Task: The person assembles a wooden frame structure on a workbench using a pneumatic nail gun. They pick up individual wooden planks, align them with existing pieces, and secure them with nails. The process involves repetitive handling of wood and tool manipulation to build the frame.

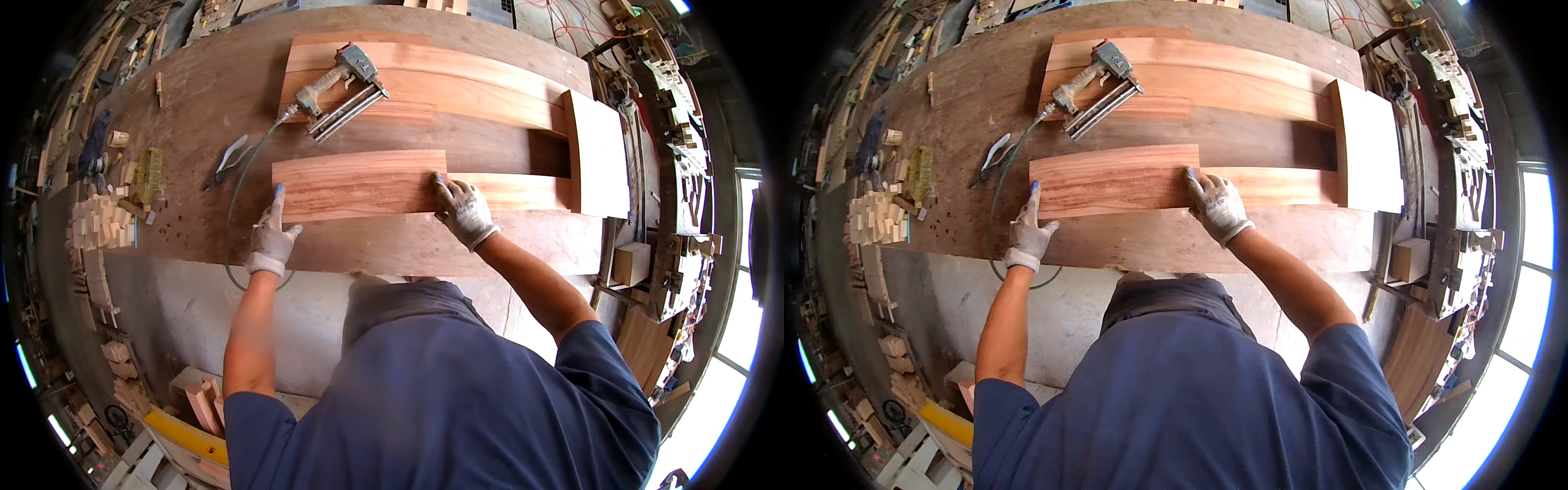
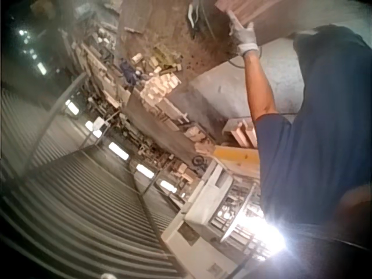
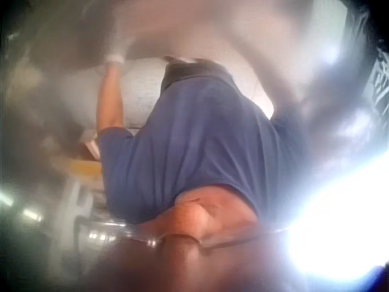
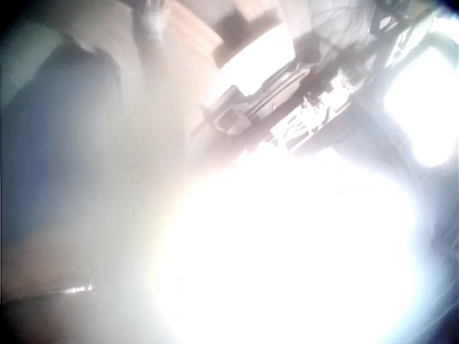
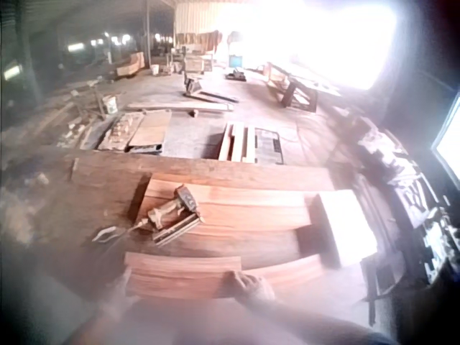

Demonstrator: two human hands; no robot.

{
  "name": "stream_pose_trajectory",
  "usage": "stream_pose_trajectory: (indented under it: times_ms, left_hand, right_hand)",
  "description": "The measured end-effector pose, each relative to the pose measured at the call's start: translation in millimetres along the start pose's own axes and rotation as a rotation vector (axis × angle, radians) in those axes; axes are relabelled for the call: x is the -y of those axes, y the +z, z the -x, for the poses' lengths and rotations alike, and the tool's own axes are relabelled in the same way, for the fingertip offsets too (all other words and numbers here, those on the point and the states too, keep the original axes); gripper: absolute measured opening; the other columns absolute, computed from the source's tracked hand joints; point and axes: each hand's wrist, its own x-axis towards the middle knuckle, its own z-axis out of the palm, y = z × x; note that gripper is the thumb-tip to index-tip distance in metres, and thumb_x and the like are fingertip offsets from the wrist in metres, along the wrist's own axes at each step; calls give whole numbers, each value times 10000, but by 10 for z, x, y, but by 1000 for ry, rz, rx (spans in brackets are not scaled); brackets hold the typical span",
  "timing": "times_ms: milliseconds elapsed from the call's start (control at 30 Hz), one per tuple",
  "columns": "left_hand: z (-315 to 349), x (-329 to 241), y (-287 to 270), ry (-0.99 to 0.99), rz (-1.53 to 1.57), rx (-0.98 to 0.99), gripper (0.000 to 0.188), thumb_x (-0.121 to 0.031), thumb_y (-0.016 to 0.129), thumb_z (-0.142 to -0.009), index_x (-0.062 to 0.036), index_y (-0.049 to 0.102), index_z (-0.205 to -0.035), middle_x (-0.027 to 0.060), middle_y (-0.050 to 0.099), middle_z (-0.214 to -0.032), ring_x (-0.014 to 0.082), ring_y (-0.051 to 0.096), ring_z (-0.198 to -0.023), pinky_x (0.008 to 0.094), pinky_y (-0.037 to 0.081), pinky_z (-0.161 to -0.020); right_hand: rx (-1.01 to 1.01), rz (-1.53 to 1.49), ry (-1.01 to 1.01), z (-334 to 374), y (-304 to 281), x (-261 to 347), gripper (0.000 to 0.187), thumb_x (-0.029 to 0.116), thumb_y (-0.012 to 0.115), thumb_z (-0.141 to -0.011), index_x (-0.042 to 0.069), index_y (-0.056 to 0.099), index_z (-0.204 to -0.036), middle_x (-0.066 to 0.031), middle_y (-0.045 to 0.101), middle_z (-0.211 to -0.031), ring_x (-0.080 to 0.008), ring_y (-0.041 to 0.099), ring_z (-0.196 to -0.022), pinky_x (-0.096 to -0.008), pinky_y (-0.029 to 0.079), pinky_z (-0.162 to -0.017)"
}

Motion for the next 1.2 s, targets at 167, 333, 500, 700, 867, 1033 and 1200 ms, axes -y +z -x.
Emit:
stream_pose_trajectory:
  times_ms: [167, 333, 500, 700, 867, 1033, 1200]
  left_hand:
    - [-10, 202, 209, 71, -42, -122, 1085, -162, 930, -794, -268, 356, -1708, 205, 731, -1320, 422, 737, -1132, 509, 604, -965]
    - [48, 102, 226, 36, -50, -128, 1064, -139, 918, -807, -265, 362, -1706, 202, 744, -1277, 419, 740, -1120, 500, 607, -953]
    - [-1, 126, 171, 20, -13, -53, 1034, -143, 905, -835, -243, 356, -1706, 222, 710, -1386, 435, 715, -1206, 504, 603, -971]
    - [10, 182, 165, 17, -73, -37, 1039, -182, 903, -834, -247, 347, -1710, 231, 735, -1310, 449, 737, -1121, 529, 610, -919]
    - [-20, 231, 224, 54, -73, -59, 1038, -219, 894, -846, -248, 331, -1718, 249, 741, -1253, 454, 746, -1066, 546, 602, -895]
    - [18, 263, 271, 86, -187, -58, 1060, -299, 878, -869, -252, 274, -1739, 197, 748, -1108, 405, 764, -943, 506, 623, -835]
    - [13, 278, 284, 73, -209, -40, 1048, -314, 842, -910, -254, 223, -1753, 221, 738, -1149, 423, 756, -990, 513, 615, -864]
  right_hand:
    - [-40, 20, -53, 20, 63, -28, 988, 252, 877, -828, 51, 387, -1663, -204, 655, -1398, -409, 616, -1298, -524, 520, -1064]
    - [-92, 22, -80, 31, 77, -39, 980, 242, 870, -829, 19, 387, -1651, -204, 653, -1398, -404, 624, -1284, -509, 528, -1046]
    - [-55, 26, -90, -9, 6, -44, 935, 254, 826, -877, 18, 372, -1660, -198, 647, -1357, -391, 613, -1277, -510, 515, -1034]
    - [-78, 71, -112, 20, 43, -18, 953, 266, 836, -874, 14, 366, -1664, -186, 655, -1348, -380, 621, -1250, -510, 514, -1020]
    - [-25, 60, -80, 29, 80, -66, 1018, 268, 880, -831, -2, 356, -1661, -183, 658, -1372, -387, 630, -1233, -512, 510, -1040]
    - [-27, 64, -98, 28, 56, -73, 1013, 265, 868, -844, -9, 343, -1665, -187, 642, -1393, -385, 624, -1234, -509, 509, -1025]
    - [-35, 73, -129, 36, 25, -92, 996, 299, 849, -869, -18, 338, -1663, -207, 660, -1358, -392, 638, -1209, -513, 512, -1007]
